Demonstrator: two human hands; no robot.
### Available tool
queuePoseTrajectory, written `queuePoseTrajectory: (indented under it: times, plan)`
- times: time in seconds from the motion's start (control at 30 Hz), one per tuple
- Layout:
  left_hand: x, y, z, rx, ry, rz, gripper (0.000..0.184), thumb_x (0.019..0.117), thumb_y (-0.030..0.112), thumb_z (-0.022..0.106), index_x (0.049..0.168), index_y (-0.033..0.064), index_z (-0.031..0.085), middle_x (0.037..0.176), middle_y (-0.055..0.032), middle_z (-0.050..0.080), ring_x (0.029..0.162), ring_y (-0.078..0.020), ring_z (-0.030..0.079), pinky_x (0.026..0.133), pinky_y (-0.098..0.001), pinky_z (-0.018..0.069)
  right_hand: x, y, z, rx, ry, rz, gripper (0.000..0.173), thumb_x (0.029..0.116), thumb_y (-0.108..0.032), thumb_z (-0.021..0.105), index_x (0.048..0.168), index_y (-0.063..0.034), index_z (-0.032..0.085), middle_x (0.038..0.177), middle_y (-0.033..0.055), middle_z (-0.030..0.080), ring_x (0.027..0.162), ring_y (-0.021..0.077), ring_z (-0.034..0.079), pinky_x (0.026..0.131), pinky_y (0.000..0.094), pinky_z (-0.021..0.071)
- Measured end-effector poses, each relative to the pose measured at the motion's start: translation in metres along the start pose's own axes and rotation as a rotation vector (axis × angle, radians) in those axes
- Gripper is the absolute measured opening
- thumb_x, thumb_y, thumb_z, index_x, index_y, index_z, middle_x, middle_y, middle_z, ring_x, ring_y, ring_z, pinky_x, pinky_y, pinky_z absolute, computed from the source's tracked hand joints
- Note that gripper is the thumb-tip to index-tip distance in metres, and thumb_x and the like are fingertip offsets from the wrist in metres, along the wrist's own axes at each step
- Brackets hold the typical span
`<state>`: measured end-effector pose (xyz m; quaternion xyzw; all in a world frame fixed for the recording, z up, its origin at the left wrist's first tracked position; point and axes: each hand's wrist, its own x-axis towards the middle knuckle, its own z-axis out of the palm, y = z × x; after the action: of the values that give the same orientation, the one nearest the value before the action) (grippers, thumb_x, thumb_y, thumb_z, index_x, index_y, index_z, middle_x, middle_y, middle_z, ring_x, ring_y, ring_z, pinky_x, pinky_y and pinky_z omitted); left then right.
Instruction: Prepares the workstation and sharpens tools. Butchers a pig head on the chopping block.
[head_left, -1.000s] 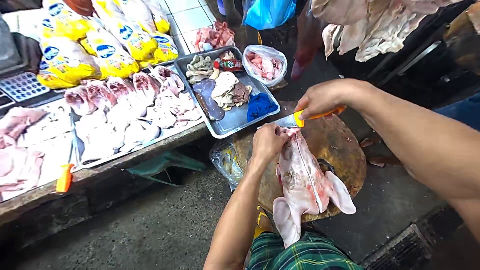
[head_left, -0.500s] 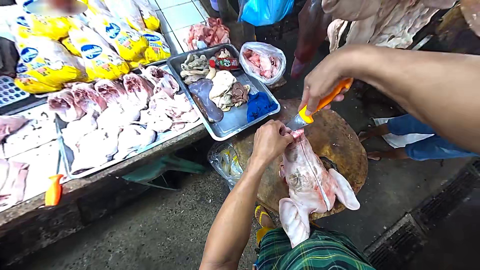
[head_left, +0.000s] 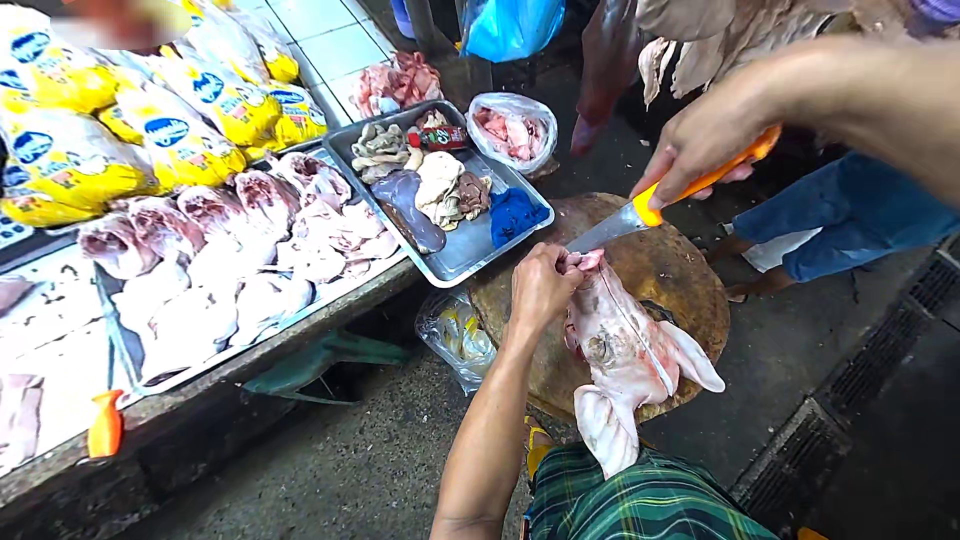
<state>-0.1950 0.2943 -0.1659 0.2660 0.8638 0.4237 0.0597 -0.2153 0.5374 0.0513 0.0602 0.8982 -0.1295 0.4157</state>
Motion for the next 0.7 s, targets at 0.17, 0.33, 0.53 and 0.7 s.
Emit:
queuePoseTrajectory:
  times: [0.17, 0.33, 0.53, 0.7]
  plan:
    - [-0.017, -0.003, -0.005, -0.026, 0.005, 0.051, 0.016, 0.0925, 0.024, 0.073, 0.101, 0.0098, 0.072, 0.096, -0.0076, 0.066, 0.086, -0.0233, 0.066, 0.075, -0.0486, 0.0572, 0.017, -0.032, 0.021, -0.072, 0.044, -0.009, 0.030, 0.0985, -0.036, 0.071, 0.126, -0.0255, 0.074, 0.078, 0.0072, 0.070, 0.052, 0.0153, 0.054, 0.051, 0.0344, 0.0480]
    - [-0.021, 0.000, -0.006, -0.053, 0.031, 0.018, 0.015, 0.0925, 0.024, 0.073, 0.099, 0.0105, 0.071, 0.096, -0.0076, 0.067, 0.083, -0.0233, 0.066, 0.073, -0.0483, 0.0565, 0.020, -0.045, 0.025, -0.116, 0.017, 0.010, 0.032, 0.0983, -0.034, 0.071, 0.127, -0.0198, 0.073, 0.086, 0.0076, 0.071, 0.061, 0.0154, 0.057, 0.059, 0.0335, 0.0493]
    - [0.000, -0.004, -0.006, -0.047, -0.002, -0.088, 0.018, 0.0875, 0.029, 0.076, 0.096, 0.0127, 0.075, 0.092, -0.0007, 0.069, 0.085, -0.0156, 0.067, 0.078, -0.0437, 0.0577, -0.001, -0.033, 0.007, -0.135, 0.105, 0.070, 0.038, 0.0898, -0.030, 0.081, 0.125, -0.0200, 0.074, 0.096, 0.0064, 0.075, 0.067, 0.0179, 0.063, 0.065, 0.0345, 0.0524]
    - [-0.002, 0.000, -0.001, -0.018, 0.035, -0.070, 0.017, 0.0886, 0.028, 0.075, 0.094, 0.0112, 0.074, 0.088, -0.0024, 0.067, 0.082, -0.0171, 0.066, 0.075, -0.0435, 0.0573, 0.003, -0.047, 0.015, -0.252, 0.046, 0.016, 0.038, 0.0950, -0.033, 0.075, 0.131, -0.0215, 0.071, 0.110, 0.0047, 0.075, 0.087, 0.0216, 0.068, 0.078, 0.0430, 0.0528]
